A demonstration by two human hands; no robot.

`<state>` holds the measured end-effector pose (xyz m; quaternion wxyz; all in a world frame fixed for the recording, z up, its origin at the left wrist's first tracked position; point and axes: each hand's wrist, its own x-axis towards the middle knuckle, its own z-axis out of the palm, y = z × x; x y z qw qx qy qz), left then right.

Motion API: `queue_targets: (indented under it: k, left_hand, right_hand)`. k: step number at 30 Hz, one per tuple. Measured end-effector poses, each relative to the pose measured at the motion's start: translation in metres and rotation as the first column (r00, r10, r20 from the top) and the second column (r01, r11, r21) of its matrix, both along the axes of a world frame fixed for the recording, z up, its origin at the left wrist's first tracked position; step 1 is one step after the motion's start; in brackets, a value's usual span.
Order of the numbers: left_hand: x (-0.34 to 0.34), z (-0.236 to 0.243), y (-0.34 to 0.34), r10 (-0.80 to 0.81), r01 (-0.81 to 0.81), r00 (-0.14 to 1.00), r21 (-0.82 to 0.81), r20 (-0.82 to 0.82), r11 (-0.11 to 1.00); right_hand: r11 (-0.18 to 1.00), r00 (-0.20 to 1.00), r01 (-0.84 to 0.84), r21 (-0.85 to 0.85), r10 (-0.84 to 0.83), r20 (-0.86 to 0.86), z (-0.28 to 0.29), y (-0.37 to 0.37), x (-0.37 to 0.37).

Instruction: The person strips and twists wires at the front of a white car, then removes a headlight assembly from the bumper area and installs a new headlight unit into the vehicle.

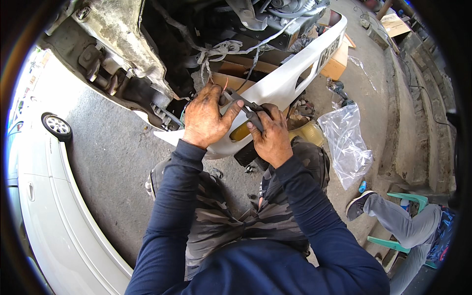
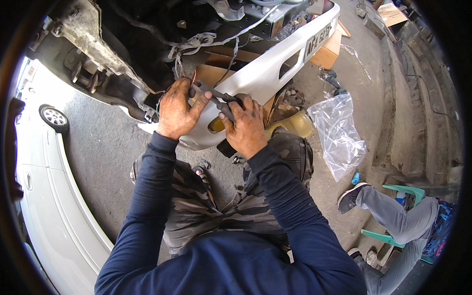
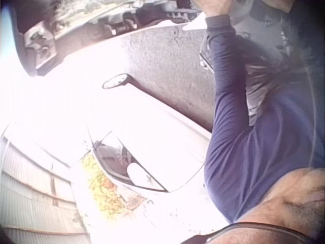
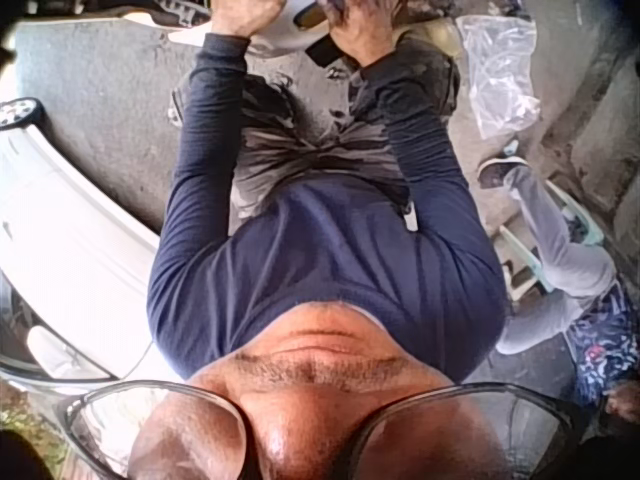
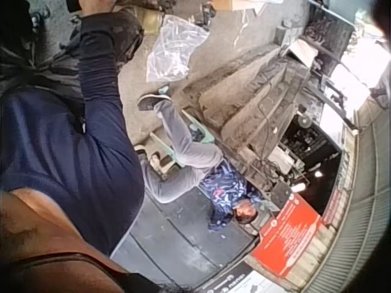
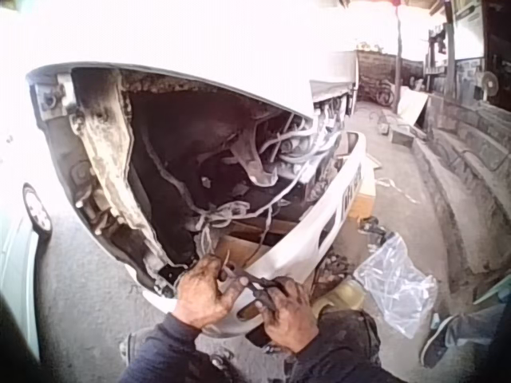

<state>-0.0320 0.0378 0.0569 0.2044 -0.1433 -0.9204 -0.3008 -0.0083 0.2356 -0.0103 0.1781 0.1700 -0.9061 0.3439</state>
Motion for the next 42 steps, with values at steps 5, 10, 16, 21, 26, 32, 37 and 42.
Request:
queue_targets:
  k: [5, 10, 16, 21, 26, 32, 37, 42]
  left_hand:
    - [0.000, 0.003, -0.004, -0.015, 0.015, 1.000, -0.067, -0.003, 0.998]
    - [0.000, 0.002, -0.006, -0.027, 0.026, 1.000, -0.104, -0.002, 0.994]
    - [-0.001, 0.001, -0.009, -0.065, 0.064, 0.998, -0.053, -0.010, 0.997]
    - [-0.002, -0.001, -0.005, -0.040, 0.044, 0.996, 0.047, -0.082, 0.998]
    - [-0.001, -0.003, -0.001, 0.034, -0.031, 0.993, 0.031, -0.113, 0.999]
    - [-0.003, -0.005, 0.002, 0.031, -0.008, 0.984, 0.133, -0.174, 0.991]
    - [-0.004, -0.006, 0.006, 0.100, -0.066, 0.969, 0.150, -0.227, 0.986]
    - [-0.006, -0.009, 0.010, 0.191, -0.148, 0.945, 0.175, -0.264, 0.973]
  right_hand:
    - [0.998, 0.990, -0.018, 0.053, 0.025, -0.135, -0.001, 0.002, -0.001]
    - [0.999, 0.993, 0.003, 0.047, 0.002, -0.115, -0.001, -0.001, -0.002]
    - [1.000, 0.999, -0.025, -0.002, 0.025, -0.035, 0.004, 0.000, 0.000]
    - [0.995, 0.998, -0.043, -0.086, 0.039, -0.043, 0.003, -0.004, 0.000]
    - [0.985, 0.997, -0.050, -0.163, 0.040, -0.062, -0.001, -0.007, -0.002]
    - [0.992, 0.995, -0.006, -0.124, -0.007, -0.104, -0.003, -0.009, -0.003]
    - [0.989, 0.993, 0.032, -0.143, -0.048, -0.110, -0.003, -0.016, 0.000]
    - [0.975, 0.997, 0.077, -0.208, -0.076, 0.008, 0.000, -0.025, 0.004]
